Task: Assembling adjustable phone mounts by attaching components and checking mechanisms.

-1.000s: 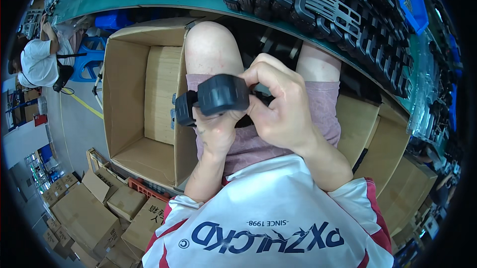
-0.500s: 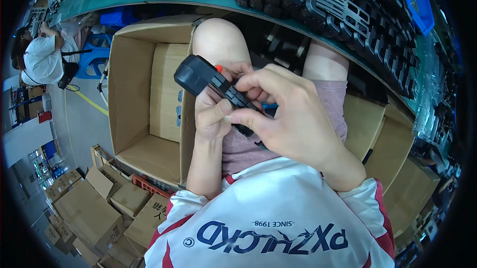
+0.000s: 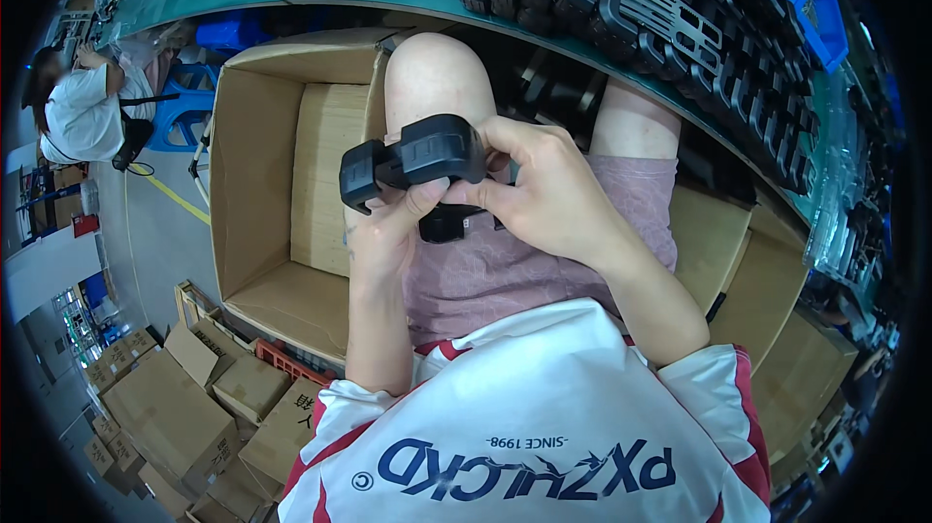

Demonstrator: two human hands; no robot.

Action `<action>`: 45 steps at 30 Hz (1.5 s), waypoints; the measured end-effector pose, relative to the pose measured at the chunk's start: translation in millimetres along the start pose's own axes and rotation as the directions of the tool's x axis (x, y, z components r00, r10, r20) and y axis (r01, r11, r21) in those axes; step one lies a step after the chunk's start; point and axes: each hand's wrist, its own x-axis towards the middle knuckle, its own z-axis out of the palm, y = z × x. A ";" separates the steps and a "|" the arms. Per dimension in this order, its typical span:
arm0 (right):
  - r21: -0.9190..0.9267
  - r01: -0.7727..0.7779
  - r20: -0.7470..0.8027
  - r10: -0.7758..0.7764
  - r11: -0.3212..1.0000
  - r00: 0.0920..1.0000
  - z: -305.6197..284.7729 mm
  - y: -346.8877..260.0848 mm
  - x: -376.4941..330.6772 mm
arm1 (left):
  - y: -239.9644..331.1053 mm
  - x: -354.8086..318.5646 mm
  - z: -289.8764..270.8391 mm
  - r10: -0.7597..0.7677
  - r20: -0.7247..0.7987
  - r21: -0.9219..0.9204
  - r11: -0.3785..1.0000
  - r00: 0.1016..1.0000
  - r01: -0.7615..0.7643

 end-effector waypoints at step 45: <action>-0.059 0.221 -0.066 -0.225 0.973 0.972 5.5 -17.7 -6.9 | 0.6 -3.0 24.0 -0.060 0.213 -0.200 0.974 0.975 0.103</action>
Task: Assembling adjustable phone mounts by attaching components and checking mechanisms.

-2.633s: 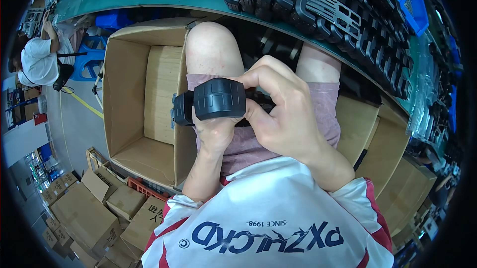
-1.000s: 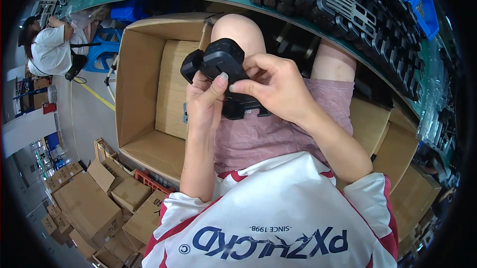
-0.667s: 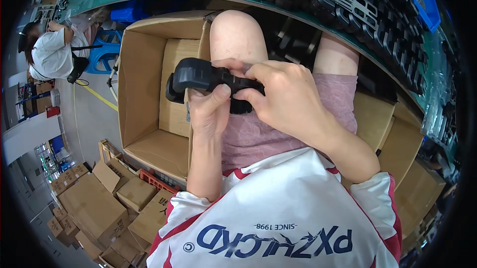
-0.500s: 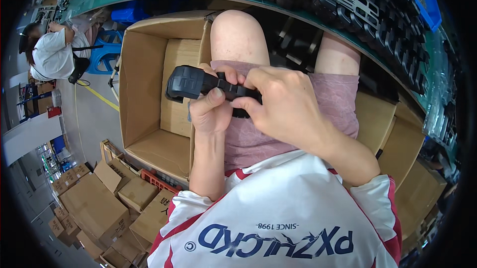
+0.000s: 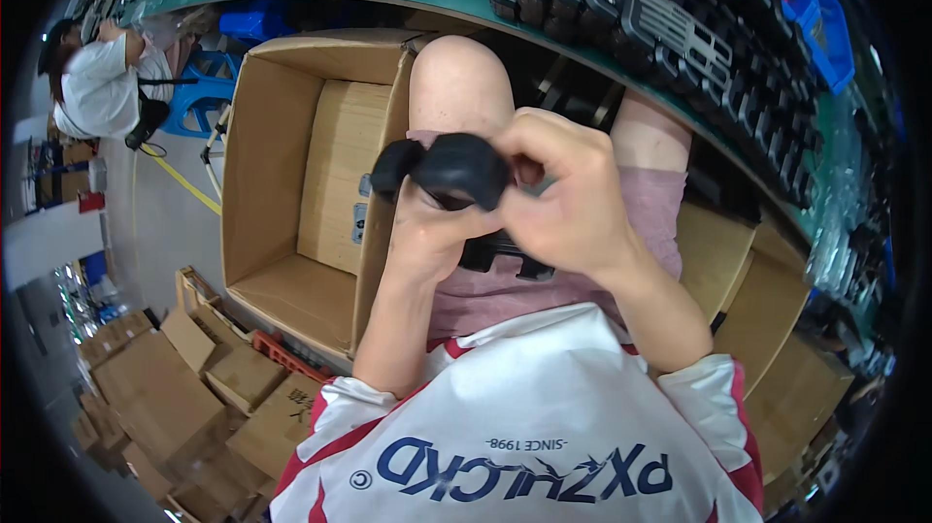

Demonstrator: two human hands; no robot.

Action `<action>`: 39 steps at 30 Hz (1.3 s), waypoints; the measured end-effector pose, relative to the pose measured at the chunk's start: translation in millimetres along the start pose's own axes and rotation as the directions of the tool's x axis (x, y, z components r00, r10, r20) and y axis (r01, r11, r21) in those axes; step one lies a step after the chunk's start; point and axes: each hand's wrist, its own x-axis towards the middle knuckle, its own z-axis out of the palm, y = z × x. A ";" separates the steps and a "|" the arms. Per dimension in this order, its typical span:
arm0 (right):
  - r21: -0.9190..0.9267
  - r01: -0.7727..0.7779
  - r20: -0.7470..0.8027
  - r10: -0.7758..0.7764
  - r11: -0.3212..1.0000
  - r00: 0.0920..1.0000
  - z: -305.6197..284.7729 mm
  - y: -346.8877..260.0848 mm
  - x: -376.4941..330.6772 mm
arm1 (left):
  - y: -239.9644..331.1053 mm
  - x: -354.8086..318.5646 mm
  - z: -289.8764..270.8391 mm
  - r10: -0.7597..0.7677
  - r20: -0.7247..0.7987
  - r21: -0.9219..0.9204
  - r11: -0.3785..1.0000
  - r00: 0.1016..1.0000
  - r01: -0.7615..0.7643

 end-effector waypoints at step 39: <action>0.194 -0.108 0.180 0.073 0.975 0.981 23.0 -21.7 -20.5 | 17.3 32.3 22.8 0.369 -0.086 -0.369 0.851 0.925 -0.374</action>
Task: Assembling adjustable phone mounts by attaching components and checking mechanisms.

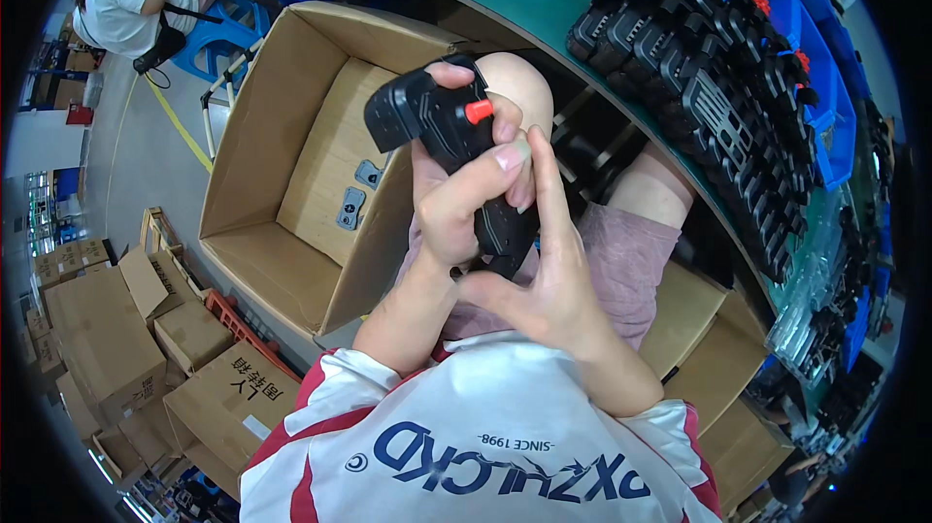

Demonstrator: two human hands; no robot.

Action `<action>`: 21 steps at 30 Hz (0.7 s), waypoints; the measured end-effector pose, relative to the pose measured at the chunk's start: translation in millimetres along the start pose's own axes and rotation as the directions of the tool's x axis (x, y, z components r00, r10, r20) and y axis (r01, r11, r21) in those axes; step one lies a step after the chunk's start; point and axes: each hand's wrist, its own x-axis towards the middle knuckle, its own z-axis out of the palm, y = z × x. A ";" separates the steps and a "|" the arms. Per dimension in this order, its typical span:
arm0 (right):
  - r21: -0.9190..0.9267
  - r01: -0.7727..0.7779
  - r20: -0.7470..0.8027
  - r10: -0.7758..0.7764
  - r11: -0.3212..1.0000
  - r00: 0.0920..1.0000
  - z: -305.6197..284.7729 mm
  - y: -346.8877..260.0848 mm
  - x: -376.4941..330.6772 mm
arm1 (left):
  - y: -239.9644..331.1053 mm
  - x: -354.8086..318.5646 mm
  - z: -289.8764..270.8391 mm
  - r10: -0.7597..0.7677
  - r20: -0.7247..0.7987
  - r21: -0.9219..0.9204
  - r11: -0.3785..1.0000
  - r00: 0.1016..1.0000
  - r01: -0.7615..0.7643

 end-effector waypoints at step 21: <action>0.164 0.041 -0.150 -0.016 0.986 0.989 -2.2 2.3 -20.6 | 18.6 19.4 16.4 0.037 0.064 -0.050 0.998 0.997 -0.034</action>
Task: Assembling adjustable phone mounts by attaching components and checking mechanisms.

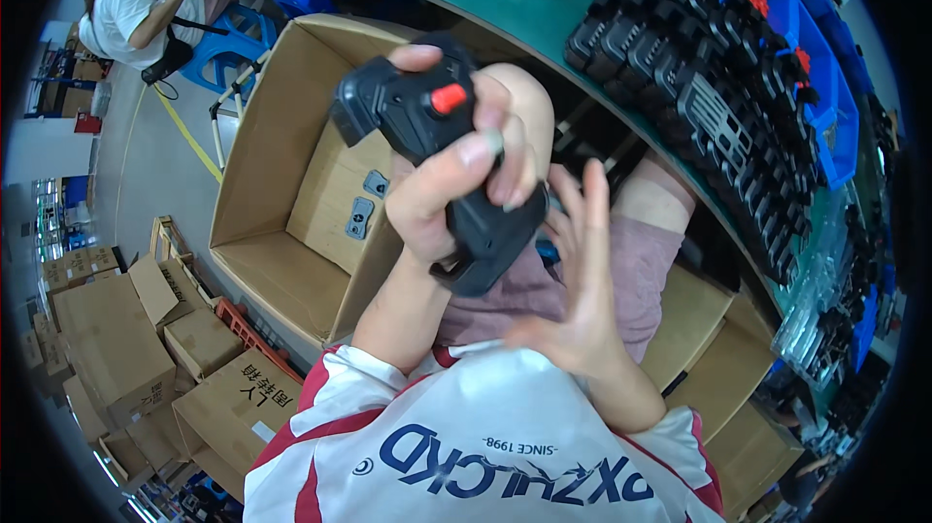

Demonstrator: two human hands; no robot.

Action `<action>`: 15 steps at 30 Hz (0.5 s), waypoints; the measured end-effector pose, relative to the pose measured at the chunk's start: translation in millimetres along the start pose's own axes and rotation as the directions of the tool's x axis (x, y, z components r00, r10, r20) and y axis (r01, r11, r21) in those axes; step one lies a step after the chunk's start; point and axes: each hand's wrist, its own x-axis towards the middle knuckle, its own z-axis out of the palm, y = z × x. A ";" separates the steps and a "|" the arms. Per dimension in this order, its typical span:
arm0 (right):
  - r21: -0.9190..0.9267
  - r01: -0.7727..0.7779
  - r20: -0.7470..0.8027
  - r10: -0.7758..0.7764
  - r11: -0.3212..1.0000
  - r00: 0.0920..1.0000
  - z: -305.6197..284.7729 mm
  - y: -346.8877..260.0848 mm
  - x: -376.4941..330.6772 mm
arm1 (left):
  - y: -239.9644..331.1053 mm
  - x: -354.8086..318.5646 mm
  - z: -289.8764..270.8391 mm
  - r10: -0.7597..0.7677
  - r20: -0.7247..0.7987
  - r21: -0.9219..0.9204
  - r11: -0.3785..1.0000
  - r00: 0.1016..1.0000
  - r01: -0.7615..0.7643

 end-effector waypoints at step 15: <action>0.238 -0.085 -0.002 0.088 0.968 0.996 -16.3 7.4 -9.8 | -14.6 8.7 -5.0 -0.323 0.450 -0.009 0.931 0.832 0.366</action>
